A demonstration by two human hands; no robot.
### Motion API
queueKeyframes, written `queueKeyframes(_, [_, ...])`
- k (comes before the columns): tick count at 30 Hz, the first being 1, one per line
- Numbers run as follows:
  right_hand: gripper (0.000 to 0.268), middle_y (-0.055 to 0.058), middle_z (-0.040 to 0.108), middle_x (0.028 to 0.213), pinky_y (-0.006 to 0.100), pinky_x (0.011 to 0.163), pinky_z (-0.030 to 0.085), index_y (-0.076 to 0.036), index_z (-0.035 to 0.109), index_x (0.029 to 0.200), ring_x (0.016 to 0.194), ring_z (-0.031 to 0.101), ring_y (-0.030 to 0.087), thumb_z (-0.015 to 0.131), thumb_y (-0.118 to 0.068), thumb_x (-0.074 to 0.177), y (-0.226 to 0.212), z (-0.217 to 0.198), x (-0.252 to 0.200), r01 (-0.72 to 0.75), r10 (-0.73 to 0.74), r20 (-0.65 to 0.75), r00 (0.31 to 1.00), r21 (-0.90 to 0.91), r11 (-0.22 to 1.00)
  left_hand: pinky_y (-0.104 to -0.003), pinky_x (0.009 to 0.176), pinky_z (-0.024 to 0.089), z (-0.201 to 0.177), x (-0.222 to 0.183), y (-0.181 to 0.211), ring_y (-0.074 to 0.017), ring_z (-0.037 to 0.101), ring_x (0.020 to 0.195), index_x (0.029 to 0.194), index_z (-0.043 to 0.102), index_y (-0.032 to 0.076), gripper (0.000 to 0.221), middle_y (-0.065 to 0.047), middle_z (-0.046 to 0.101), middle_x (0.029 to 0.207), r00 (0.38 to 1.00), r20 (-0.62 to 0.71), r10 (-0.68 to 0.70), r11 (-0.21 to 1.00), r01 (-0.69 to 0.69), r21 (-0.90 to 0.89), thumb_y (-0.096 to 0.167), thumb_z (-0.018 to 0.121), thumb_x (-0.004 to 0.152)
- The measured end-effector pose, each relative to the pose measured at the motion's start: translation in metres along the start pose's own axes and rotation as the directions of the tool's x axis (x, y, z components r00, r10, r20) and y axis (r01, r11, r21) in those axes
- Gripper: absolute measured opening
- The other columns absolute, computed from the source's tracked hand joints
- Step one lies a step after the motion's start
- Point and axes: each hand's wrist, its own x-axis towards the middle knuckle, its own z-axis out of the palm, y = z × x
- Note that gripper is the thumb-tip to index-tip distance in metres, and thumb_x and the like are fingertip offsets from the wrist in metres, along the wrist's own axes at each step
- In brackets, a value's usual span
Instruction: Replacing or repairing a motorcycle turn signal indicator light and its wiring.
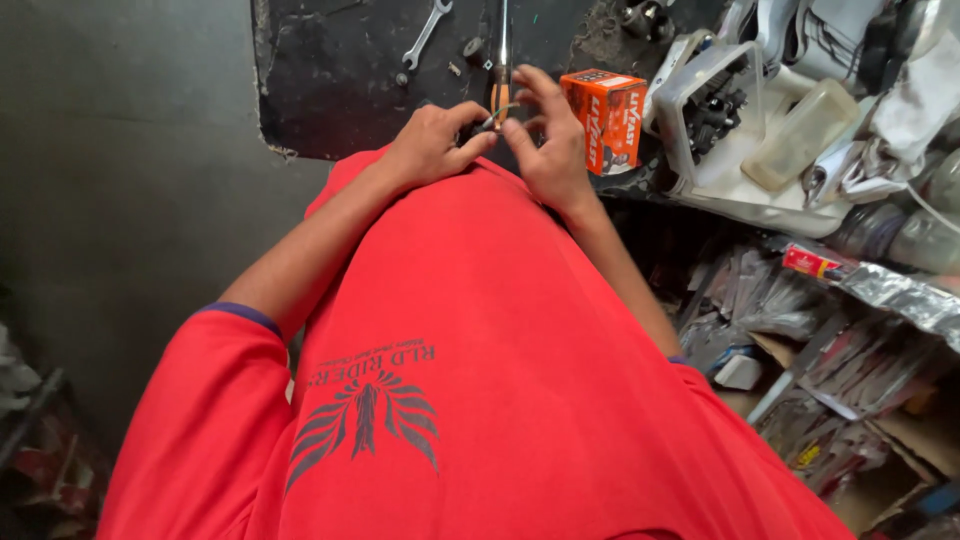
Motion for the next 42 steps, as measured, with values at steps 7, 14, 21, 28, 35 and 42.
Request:
queueKeyframes(7, [0.013,0.012,0.067,0.096,0.044,0.078,0.054,-0.003,0.067,0.106,0.091,0.067,0.032,0.064,-0.012,0.097,0.025,-0.026,0.003,0.536,-0.133,0.54,0.831,-0.715,0.449,-0.042,0.061,0.052,-0.004,0.003,0.013,-0.0309,0.068,0.065,0.101,0.073,0.007,0.022,-0.012,0.07,0.074,0.99,0.074,0.123,0.955,-0.138,0.263,0.027,0.071,0.091])
queueKeyframes(14, [0.03,0.013,0.065,0.091,0.036,0.063,0.052,0.001,0.065,0.082,0.073,0.065,0.024,0.065,-0.023,0.101,0.022,-0.023,0.01,0.388,-0.207,0.401,0.892,-0.447,0.806,-0.038,0.064,0.054,-0.015,-0.005,0.027,-0.0268,0.07,0.073,0.105,0.072,0.007,0.02,-0.01,0.074,0.09,0.991,-0.034,0.13,0.976,-0.122,0.182,0.021,0.075,0.091])
queueKeyframes(21, [0.032,0.002,0.062,0.066,0.024,0.051,0.042,-0.007,0.068,0.076,0.055,0.055,0.009,0.058,-0.027,0.099,0.051,-0.016,0.017,-0.646,0.566,0.357,0.743,0.163,0.746,-0.037,0.066,0.056,-0.015,-0.004,0.032,-0.024,0.072,0.073,0.111,0.071,0.011,0.028,-0.007,0.074,0.087,1.0,-0.005,-0.016,0.973,0.017,0.231,0.024,0.078,0.088])
queueKeyframes(28, [0.035,-0.003,0.053,0.063,0.024,0.048,0.034,-0.009,0.059,0.07,0.053,0.043,0.007,0.057,-0.025,0.101,0.055,-0.019,0.007,-0.627,0.574,0.395,0.717,0.005,0.779,-0.039,0.065,0.053,-0.013,-0.004,0.037,-0.0255,0.071,0.079,0.106,0.071,0.012,0.02,-0.004,0.072,0.096,0.977,0.109,0.182,0.894,-0.211,0.396,0.024,0.077,0.091])
queueKeyframes(35, [0.035,-0.003,0.043,0.063,0.025,0.049,0.028,-0.011,0.05,0.072,0.054,0.036,0.007,0.051,-0.024,0.104,0.133,-0.024,-0.007,-0.584,0.486,0.322,0.812,0.446,0.679,-0.041,0.067,0.052,0.002,0.005,0.03,-0.0288,0.069,0.077,0.105,0.068,0.009,0.019,-0.008,0.071,0.089,0.988,0.069,0.14,0.942,-0.154,0.299,0.025,0.074,0.096])
queueKeyframes(42, [0.031,-0.003,0.042,0.062,0.025,0.046,0.028,-0.009,0.056,0.075,0.051,0.036,0.008,0.049,-0.024,0.102,0.165,-0.028,-0.003,-0.579,0.525,0.267,0.808,0.523,0.626,-0.045,0.062,0.05,0.016,0.011,0.017,-0.0326,0.068,0.071,0.105,0.067,0.009,0.021,-0.011,0.07,0.08,0.99,0.105,0.09,0.937,-0.12,0.328,0.027,0.072,0.095])
